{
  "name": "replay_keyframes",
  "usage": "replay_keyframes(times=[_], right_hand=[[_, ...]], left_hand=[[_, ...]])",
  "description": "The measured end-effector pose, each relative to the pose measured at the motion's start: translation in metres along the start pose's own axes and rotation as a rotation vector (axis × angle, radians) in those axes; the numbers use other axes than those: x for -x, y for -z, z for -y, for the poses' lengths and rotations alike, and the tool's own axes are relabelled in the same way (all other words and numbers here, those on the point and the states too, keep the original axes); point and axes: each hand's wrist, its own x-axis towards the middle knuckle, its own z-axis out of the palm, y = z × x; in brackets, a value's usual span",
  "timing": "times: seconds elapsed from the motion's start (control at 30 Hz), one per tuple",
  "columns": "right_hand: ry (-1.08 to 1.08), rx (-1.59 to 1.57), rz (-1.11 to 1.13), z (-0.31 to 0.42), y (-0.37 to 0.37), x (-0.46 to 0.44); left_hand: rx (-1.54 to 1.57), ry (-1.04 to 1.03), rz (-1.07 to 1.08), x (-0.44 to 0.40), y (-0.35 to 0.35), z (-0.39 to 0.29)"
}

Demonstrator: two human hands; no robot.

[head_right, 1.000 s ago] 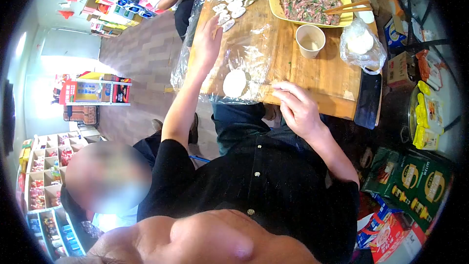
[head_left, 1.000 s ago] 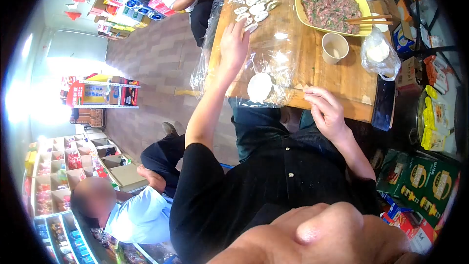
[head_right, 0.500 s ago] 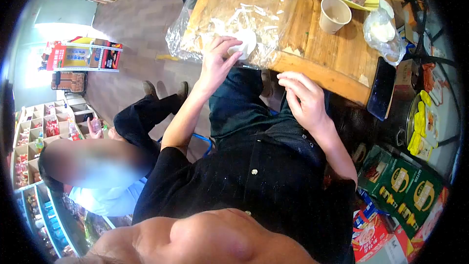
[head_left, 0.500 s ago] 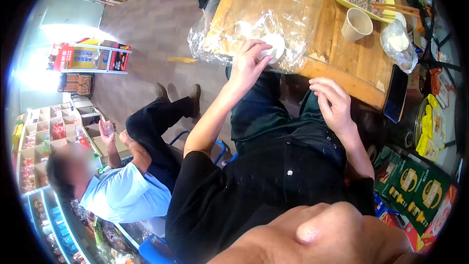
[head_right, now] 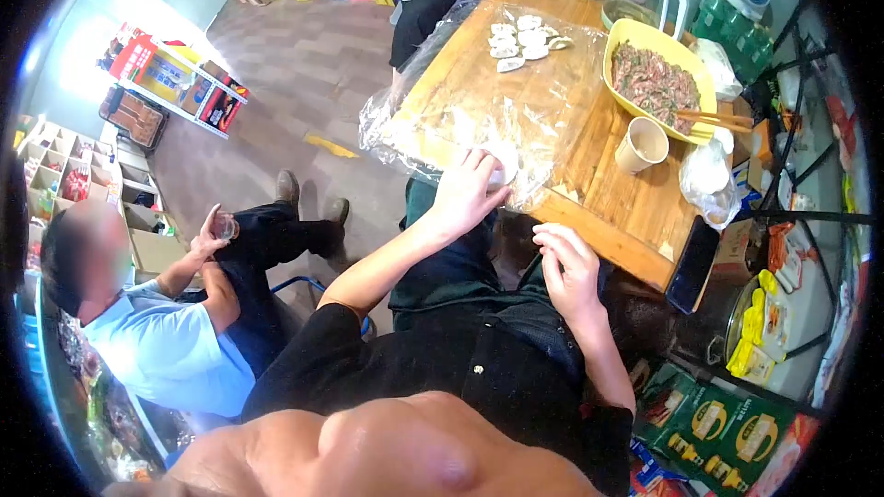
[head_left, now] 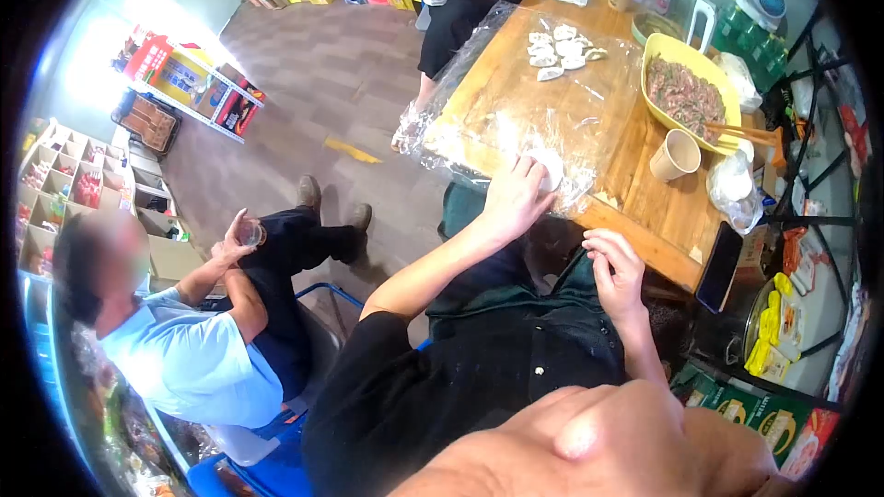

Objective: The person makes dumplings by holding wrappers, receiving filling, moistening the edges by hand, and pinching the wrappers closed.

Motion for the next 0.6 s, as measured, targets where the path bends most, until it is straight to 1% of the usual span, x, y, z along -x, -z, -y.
replay_keyframes(times=[0.13, 0.27, 0.33, 0.37, 0.4, 0.47, 0.5, 0.53, 0.6], right_hand=[[0.014, -0.012, 0.021, 0.001, -0.003, -0.003], [0.022, -0.033, 0.043, 0.005, -0.006, -0.011], [0.017, -0.039, 0.058, 0.007, -0.007, -0.016], [0.007, -0.055, 0.073, 0.009, -0.007, -0.018], [-0.002, -0.069, 0.086, 0.010, -0.006, -0.021], [0.020, -0.036, 0.113, 0.013, -0.004, -0.029], [0.036, -0.023, 0.142, 0.014, -0.004, -0.033], [0.041, -0.016, 0.145, 0.014, -0.005, -0.038], [0.065, 0.057, 0.083, 0.015, -0.008, -0.046]], left_hand=[[-0.098, -0.011, 0.002, -0.001, 0.000, -0.004], [-0.045, -0.021, -0.020, -0.001, -0.003, 0.007], [0.153, -0.025, -0.033, -0.003, 0.001, 0.014], [0.266, 0.077, -0.004, -0.003, 0.001, 0.017], [0.289, 0.080, 0.007, -0.005, 0.000, 0.026], [0.513, 0.161, -0.039, -0.005, -0.002, 0.039], [0.744, 0.317, 0.060, -0.006, 0.006, 0.038], [0.749, 0.313, 0.052, -0.007, 0.011, 0.037], [1.231, 0.410, 0.130, -0.007, 0.022, 0.035]])
